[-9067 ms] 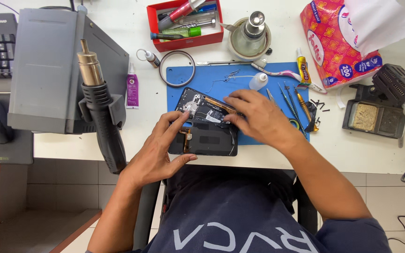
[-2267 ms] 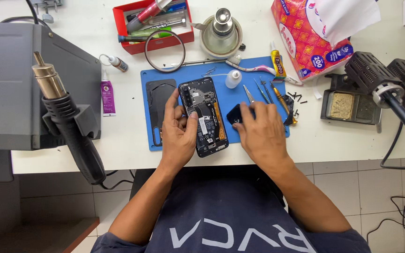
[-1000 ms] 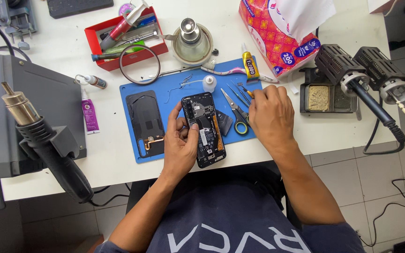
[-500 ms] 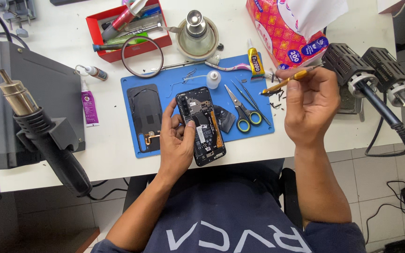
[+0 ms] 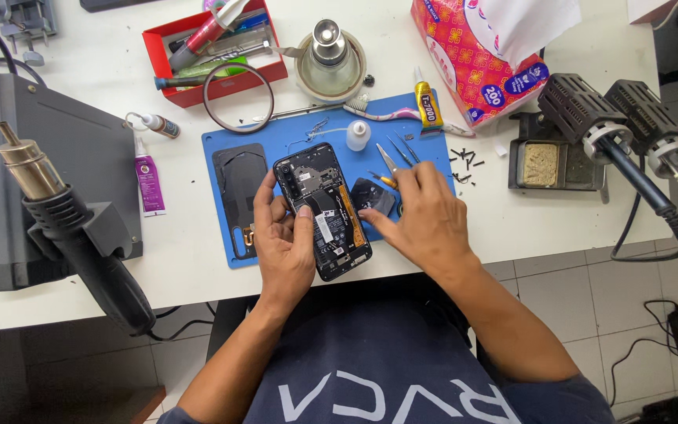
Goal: The person disassembles a mobile phone by removing the back cover with a tool and then uses a screwdriver to unscrew the internal components.
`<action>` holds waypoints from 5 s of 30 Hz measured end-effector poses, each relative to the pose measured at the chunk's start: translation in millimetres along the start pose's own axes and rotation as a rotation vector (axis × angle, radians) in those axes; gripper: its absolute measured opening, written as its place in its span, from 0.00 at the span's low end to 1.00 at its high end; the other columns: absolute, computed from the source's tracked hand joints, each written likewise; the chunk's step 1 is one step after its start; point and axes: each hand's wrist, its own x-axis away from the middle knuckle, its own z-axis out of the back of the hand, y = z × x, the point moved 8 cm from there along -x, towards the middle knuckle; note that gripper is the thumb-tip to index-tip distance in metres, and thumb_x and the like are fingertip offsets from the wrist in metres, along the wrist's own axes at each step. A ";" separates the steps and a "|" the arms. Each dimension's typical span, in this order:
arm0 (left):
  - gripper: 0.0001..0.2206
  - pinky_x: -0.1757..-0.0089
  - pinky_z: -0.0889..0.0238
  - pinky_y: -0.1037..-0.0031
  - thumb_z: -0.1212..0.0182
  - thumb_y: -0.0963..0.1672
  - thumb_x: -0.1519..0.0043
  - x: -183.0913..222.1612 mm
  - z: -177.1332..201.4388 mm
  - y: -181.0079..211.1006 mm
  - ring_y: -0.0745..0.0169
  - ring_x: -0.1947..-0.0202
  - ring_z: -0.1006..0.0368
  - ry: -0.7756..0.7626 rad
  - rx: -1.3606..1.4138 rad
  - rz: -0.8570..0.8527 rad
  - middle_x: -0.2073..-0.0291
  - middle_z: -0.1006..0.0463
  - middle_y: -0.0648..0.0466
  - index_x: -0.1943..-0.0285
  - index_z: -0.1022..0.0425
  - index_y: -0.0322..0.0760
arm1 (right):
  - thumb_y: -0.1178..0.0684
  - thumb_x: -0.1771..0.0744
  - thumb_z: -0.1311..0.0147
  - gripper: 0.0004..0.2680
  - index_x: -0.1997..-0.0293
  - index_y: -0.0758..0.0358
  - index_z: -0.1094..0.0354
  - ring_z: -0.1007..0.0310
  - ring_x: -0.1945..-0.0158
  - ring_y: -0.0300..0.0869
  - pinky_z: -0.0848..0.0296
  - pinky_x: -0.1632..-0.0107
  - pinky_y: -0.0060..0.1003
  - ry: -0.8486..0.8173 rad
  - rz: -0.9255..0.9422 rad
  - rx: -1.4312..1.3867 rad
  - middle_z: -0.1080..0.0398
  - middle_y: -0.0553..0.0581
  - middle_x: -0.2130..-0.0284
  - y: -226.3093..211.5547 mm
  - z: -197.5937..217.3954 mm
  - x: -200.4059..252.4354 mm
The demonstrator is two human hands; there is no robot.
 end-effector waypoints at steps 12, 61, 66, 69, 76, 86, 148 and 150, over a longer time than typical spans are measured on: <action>0.31 0.71 0.36 0.78 0.47 0.36 0.27 6.1 -2.4 -43.9 0.69 0.71 0.32 -0.071 -0.024 0.058 0.60 0.25 0.45 0.11 0.49 0.30 | 0.40 0.31 0.30 0.18 0.39 0.57 0.22 0.20 0.47 0.60 0.13 0.63 0.58 0.025 -0.098 0.160 0.32 0.61 0.45 24.7 -12.1 -0.3; 0.46 0.59 0.27 0.65 0.22 0.58 0.39 -38.9 -95.4 -6.4 0.55 0.59 0.24 -0.866 -1.318 -0.323 0.43 0.27 0.41 0.15 0.33 0.33 | 0.61 0.28 0.43 0.12 0.36 0.70 0.22 0.18 0.59 0.51 0.19 0.58 0.44 0.066 -0.104 -0.752 0.25 0.67 0.62 58.8 19.5 6.3; 0.41 0.52 0.33 0.61 0.24 0.56 0.39 -26.4 -92.6 -7.8 0.45 0.43 0.28 -0.810 -1.355 -0.488 0.37 0.26 0.46 0.19 0.29 0.33 | 0.63 0.26 0.48 0.12 0.34 0.72 0.27 0.21 0.52 0.44 0.14 0.49 0.42 0.045 -0.177 -1.250 0.24 0.64 0.57 59.5 0.2 1.8; 0.39 0.37 0.36 0.50 0.25 0.56 0.37 -22.6 -87.2 -8.1 0.35 0.30 0.33 -0.799 -1.292 -0.446 0.32 0.24 0.44 0.19 0.28 0.32 | 0.63 0.26 0.46 0.14 0.31 0.73 0.30 0.20 0.52 0.43 0.10 0.46 0.44 0.096 -0.273 -1.567 0.23 0.65 0.55 65.6 -17.1 -2.6; 0.35 0.35 0.38 0.49 0.25 0.57 0.35 -12.9 -82.0 1.7 0.39 0.32 0.29 -0.558 -1.105 -0.585 0.35 0.22 0.46 0.24 0.24 0.36 | 0.63 0.26 0.44 0.12 0.33 0.71 0.30 0.16 0.49 0.43 0.09 0.41 0.49 0.165 -0.301 -1.615 0.23 0.63 0.53 57.8 -13.7 -5.9; 0.08 0.62 0.25 0.73 0.35 0.46 0.25 -36.3 -78.5 -7.4 0.67 0.69 0.19 -0.360 -0.129 -0.005 0.73 0.14 0.56 0.54 0.13 0.43 | 0.63 0.26 0.44 0.12 0.33 0.73 0.29 0.14 0.49 0.50 0.14 0.35 0.58 0.233 -0.124 -1.568 0.21 0.69 0.59 54.0 -15.9 -7.5; 0.13 0.30 0.35 0.46 0.39 0.40 0.22 -51.5 13.2 13.5 0.27 0.25 0.31 -0.071 -0.715 -0.530 0.30 0.22 0.37 0.31 0.18 0.30 | 0.62 0.25 0.42 0.11 0.33 0.75 0.31 0.24 0.70 0.45 0.24 0.69 0.35 0.124 0.009 -1.073 0.26 0.67 0.68 31.1 10.7 -6.3; 0.14 0.32 0.32 0.51 0.41 0.40 0.23 -40.5 22.6 11.9 0.35 0.30 0.24 -0.084 -0.681 -0.464 0.35 0.18 0.42 0.30 0.18 0.33 | 0.64 0.25 0.43 0.04 0.47 0.73 0.24 0.21 0.71 0.44 0.21 0.70 0.35 0.089 0.013 -1.069 0.23 0.66 0.70 32.8 6.0 -3.8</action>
